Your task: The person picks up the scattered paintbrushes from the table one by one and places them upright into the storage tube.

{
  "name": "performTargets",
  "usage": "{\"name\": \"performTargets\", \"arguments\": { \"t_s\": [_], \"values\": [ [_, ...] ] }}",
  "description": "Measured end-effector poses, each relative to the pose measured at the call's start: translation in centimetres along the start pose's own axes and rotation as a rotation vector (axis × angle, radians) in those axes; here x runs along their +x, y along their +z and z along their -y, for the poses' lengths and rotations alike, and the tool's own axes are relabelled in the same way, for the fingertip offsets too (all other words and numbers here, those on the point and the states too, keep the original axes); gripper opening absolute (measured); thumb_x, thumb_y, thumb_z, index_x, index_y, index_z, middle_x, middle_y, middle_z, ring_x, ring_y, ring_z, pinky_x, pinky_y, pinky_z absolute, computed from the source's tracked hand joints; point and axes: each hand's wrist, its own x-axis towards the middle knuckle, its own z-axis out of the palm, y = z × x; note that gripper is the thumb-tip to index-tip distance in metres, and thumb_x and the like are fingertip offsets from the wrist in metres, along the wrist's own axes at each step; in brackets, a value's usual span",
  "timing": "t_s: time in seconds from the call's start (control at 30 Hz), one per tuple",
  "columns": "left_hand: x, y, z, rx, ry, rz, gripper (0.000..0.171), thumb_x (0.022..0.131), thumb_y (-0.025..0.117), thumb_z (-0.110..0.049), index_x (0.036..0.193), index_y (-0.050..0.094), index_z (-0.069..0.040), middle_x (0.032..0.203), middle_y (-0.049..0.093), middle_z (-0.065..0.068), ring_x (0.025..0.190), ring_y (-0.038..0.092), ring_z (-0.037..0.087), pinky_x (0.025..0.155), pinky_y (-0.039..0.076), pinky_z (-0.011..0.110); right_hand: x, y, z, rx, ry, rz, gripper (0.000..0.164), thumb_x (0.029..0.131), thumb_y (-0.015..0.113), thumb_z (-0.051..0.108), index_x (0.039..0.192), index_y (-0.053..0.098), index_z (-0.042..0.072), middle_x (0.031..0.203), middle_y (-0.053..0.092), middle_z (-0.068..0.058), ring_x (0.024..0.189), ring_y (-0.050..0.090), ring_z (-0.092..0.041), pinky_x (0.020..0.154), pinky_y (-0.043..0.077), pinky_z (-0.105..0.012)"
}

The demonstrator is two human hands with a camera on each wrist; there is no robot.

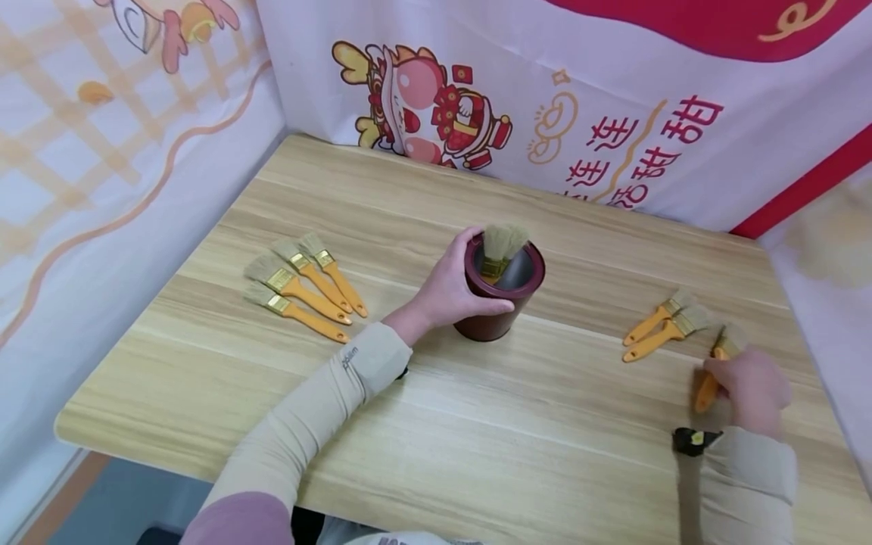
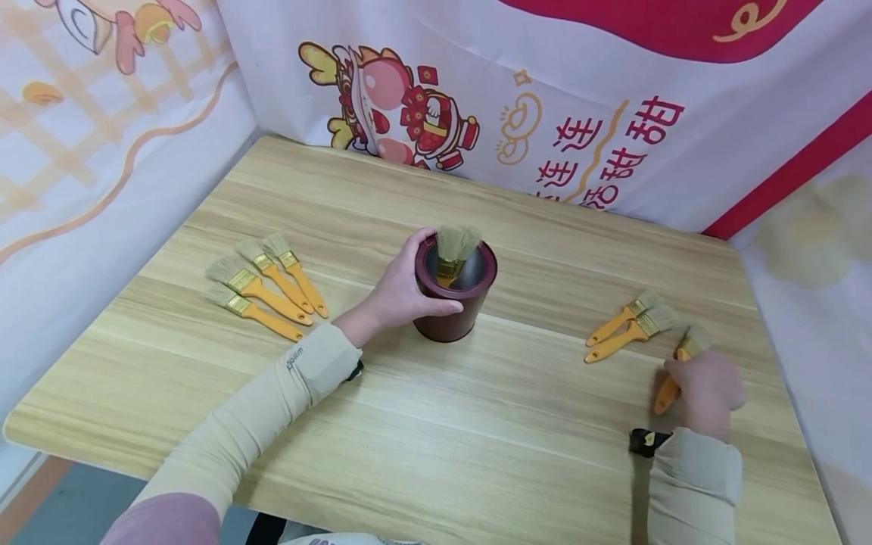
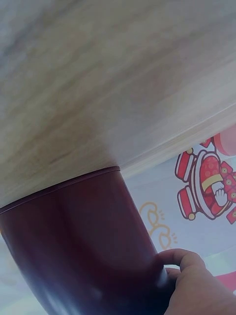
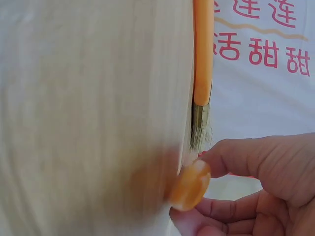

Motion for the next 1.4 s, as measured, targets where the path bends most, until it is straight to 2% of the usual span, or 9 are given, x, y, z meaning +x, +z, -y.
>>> {"name": "performTargets", "arguments": {
  "t_s": [0.2,0.37,0.53,0.6,0.87,1.0,1.1,1.3,1.4],
  "values": [
    [-0.1,0.0,-0.2,0.01,-0.008,0.002,0.114,0.063,0.09,-0.034,0.149,0.019,-0.011,0.148,0.035,0.009,0.132,0.042,0.022,0.112,0.036,0.044,0.1,-0.2,-0.1,0.015,0.018,-0.055,0.047,0.087,0.049,0.045,0.072,0.054,0.0,0.071,0.06,-0.02,0.072,0.057,-0.033,0.054,0.042,-0.037],
    [0.0,0.0,-0.1,0.002,-0.005,0.002,0.113,0.063,0.09,-0.033,0.149,0.019,-0.011,0.148,0.036,0.009,0.131,0.042,0.023,0.112,0.037,0.044,-0.1,-0.2,0.6,0.069,0.042,-0.128,0.057,0.087,0.049,0.048,0.067,0.06,-0.004,0.086,0.061,-0.031,0.079,0.057,-0.039,0.054,0.041,-0.038],
    [0.0,-0.1,0.0,0.012,-0.004,-0.006,0.113,0.063,0.09,-0.033,0.149,0.02,-0.011,0.147,0.037,0.009,0.131,0.042,0.022,0.112,0.037,0.043,-0.4,-0.1,1.9,0.174,0.023,-0.227,0.051,0.085,0.055,0.046,0.092,0.072,-0.002,0.099,0.065,-0.03,0.086,0.057,-0.044,0.056,0.039,-0.038],
    [0.0,-0.1,0.1,0.014,-0.003,-0.007,0.113,0.063,0.09,-0.033,0.149,0.02,-0.01,0.147,0.037,0.009,0.131,0.042,0.022,0.113,0.036,0.043,-0.5,0.0,2.4,0.185,-0.01,-0.269,0.05,0.086,0.054,0.044,0.098,0.072,-0.001,0.095,0.068,-0.027,0.086,0.057,-0.043,0.056,0.038,-0.038],
    [-0.1,-0.1,-0.1,0.012,0.0,-0.004,0.114,0.063,0.09,-0.034,0.15,0.02,-0.01,0.149,0.036,0.009,0.132,0.042,0.022,0.113,0.035,0.042,-1.6,-0.3,5.1,0.254,-0.135,-0.509,0.043,0.087,0.056,0.037,0.088,0.072,-0.003,0.073,0.068,-0.017,0.081,0.059,-0.041,0.057,0.034,-0.037],
    [-0.1,-0.1,-0.1,0.008,-0.002,-0.001,0.114,0.064,0.09,-0.034,0.149,0.02,-0.009,0.148,0.036,0.009,0.132,0.041,0.022,0.113,0.036,0.043,-2.2,-0.8,6.5,0.326,-0.174,-0.59,0.041,0.086,0.055,0.033,0.092,0.072,-0.004,0.048,0.05,0.017,0.084,0.058,-0.039,0.062,0.032,-0.034],
    [-0.1,-0.1,0.0,0.012,-0.001,-0.002,0.114,0.064,0.09,-0.034,0.149,0.02,-0.008,0.148,0.036,0.009,0.132,0.042,0.022,0.113,0.036,0.043,-2.8,-1.0,7.5,0.376,-0.191,-0.619,0.043,0.086,0.054,0.034,0.095,0.072,-0.004,0.047,0.025,0.041,0.084,0.056,-0.036,0.065,0.03,-0.033],
    [0.0,0.0,0.0,0.024,0.006,0.0,0.114,0.064,0.09,-0.035,0.149,0.02,-0.009,0.149,0.035,0.009,0.133,0.041,0.022,0.114,0.036,0.042,-3.7,-1.3,8.8,0.454,-0.214,-0.627,0.044,0.087,0.057,0.034,0.101,0.072,-0.004,0.047,0.025,0.044,0.058,0.036,0.007,0.068,0.03,-0.022],
    [0.0,-0.1,-0.1,0.023,0.004,-0.002,0.114,0.064,0.09,-0.034,0.149,0.02,-0.009,0.149,0.035,0.009,0.133,0.041,0.022,0.114,0.035,0.042,-4.2,-1.6,9.6,0.498,-0.224,-0.623,0.044,0.087,0.058,0.035,0.104,0.072,-0.003,0.05,0.029,0.044,0.056,0.031,0.015,0.065,0.03,-0.015]
  ]
}}
